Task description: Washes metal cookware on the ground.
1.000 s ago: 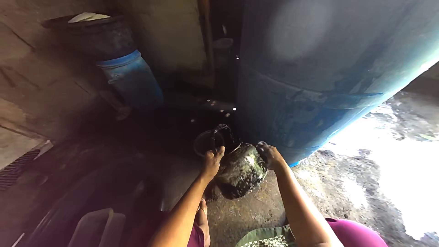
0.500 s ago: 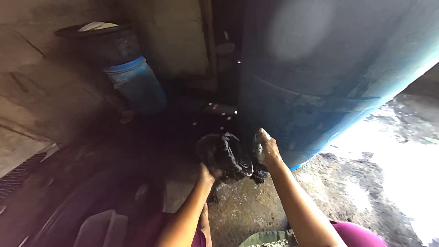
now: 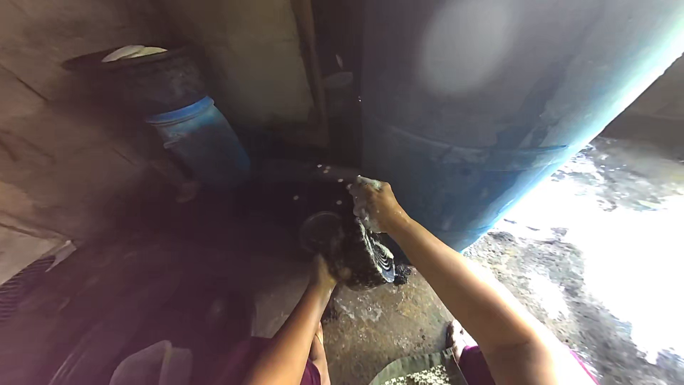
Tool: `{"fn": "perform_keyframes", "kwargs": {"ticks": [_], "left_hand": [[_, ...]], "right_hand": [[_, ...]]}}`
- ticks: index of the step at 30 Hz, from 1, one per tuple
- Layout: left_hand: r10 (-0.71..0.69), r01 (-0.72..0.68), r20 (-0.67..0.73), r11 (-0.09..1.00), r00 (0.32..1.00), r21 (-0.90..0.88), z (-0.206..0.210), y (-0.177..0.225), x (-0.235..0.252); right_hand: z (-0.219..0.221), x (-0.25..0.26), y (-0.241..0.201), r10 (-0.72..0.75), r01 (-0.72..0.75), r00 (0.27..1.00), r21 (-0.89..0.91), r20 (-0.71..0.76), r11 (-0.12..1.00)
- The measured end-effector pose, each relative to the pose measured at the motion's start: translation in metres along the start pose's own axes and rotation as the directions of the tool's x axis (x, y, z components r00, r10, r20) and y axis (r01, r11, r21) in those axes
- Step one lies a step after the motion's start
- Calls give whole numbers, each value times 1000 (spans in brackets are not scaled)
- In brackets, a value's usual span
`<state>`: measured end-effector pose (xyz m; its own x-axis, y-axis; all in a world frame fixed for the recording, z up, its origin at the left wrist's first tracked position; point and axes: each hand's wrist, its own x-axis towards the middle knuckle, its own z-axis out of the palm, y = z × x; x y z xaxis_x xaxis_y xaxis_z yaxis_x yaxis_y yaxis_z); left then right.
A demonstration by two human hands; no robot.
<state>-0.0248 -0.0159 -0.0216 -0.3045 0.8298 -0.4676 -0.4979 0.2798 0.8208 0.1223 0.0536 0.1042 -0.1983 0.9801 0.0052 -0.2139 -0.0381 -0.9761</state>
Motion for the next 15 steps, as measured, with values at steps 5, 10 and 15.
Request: {"fn": "perform_keyframes", "kwargs": {"ticks": [5, 10, 15], "left_hand": [[-27, 35, -95, 996, 995, 85, 8, -3, 14], [-65, 94, -117, 961, 991, 262, -1, -10, 20], [-97, 135, -143, 947, 985, 290, -16, -15, 30]], "right_hand": [[-52, -9, 14, 183, -187, 979, -40, -86, 982], [-169, -36, 37, 280, -283, 933, 18, -225, 959], [-318, -121, 73, 231, -158, 829, 183, -509, 970]]}}
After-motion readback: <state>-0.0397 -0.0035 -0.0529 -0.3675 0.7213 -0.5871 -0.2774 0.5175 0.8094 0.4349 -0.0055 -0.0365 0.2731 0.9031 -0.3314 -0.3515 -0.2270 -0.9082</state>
